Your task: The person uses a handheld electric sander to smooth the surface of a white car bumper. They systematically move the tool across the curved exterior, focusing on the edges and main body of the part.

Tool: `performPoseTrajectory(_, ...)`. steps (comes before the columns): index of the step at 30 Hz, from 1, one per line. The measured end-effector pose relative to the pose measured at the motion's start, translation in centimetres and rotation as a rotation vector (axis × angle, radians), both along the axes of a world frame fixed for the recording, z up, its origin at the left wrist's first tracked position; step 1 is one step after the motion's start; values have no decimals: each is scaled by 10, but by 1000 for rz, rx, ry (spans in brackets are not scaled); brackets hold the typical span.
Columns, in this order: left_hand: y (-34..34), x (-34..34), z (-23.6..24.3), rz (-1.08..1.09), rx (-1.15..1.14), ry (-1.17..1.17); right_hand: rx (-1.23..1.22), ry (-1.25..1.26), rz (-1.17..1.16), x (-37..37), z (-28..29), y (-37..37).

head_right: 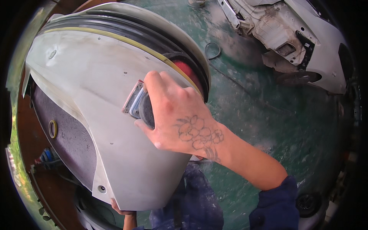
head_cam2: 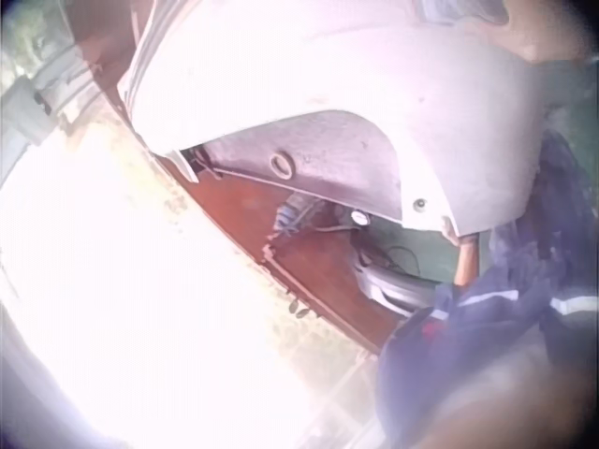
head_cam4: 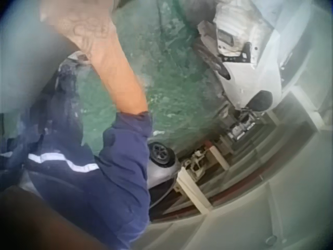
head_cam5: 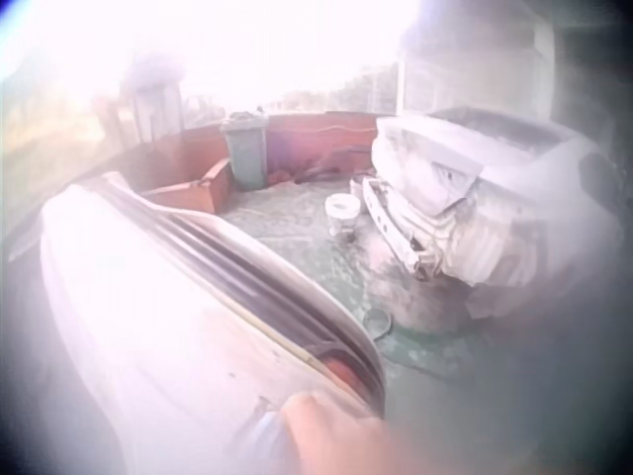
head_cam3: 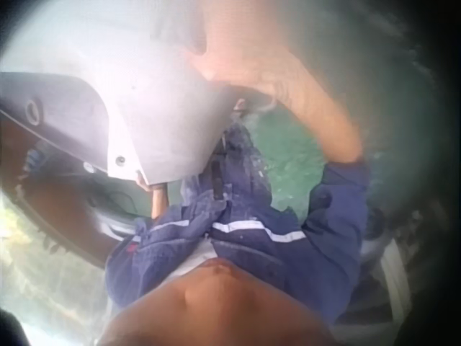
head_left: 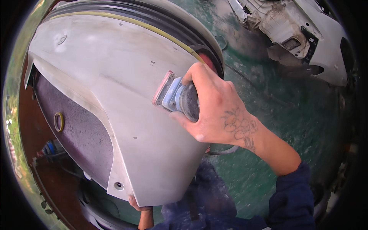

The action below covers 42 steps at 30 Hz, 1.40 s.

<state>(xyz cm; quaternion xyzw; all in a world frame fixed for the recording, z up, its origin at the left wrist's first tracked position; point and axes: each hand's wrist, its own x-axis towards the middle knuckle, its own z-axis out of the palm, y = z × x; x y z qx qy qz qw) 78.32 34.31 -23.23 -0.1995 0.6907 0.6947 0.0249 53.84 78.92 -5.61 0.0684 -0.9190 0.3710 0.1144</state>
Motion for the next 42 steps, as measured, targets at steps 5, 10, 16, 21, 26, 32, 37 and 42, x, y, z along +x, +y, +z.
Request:
performPoseTrajectory(5, 14, -11, 18, -32, 90, 112, -71, -208, -13, 49, -6, -5)
performPoseTrajectory(10, 48, -26, 29, 104, -173, 223, -80, -246, 14, 58, -1, 1)
performPoseTrajectory(16, 78, -39, 51, 339, -12, 27, -56, -277, 45, 32, 13, -8)
performPoseTrajectory(21, 41, -31, 32, -5, -55, 142, -76, -381, -19, 54, 14, -3)
performPoseTrajectory(26, 30, -27, 29, -67, 205, 121, -48, -370, 21, 36, 20, -4)
performPoseTrajectory(32, 22, -19, 18, -81, -136, 119, -70, -418, 19, 34, 18, 1)
performPoseTrajectory(37, 26, -23, 27, -103, 79, 102, -78, -511, 33, 44, 25, 6)
performPoseTrajectory(42, 19, -24, 21, -129, 349, 42, -101, -358, -11, 15, 17, -1)
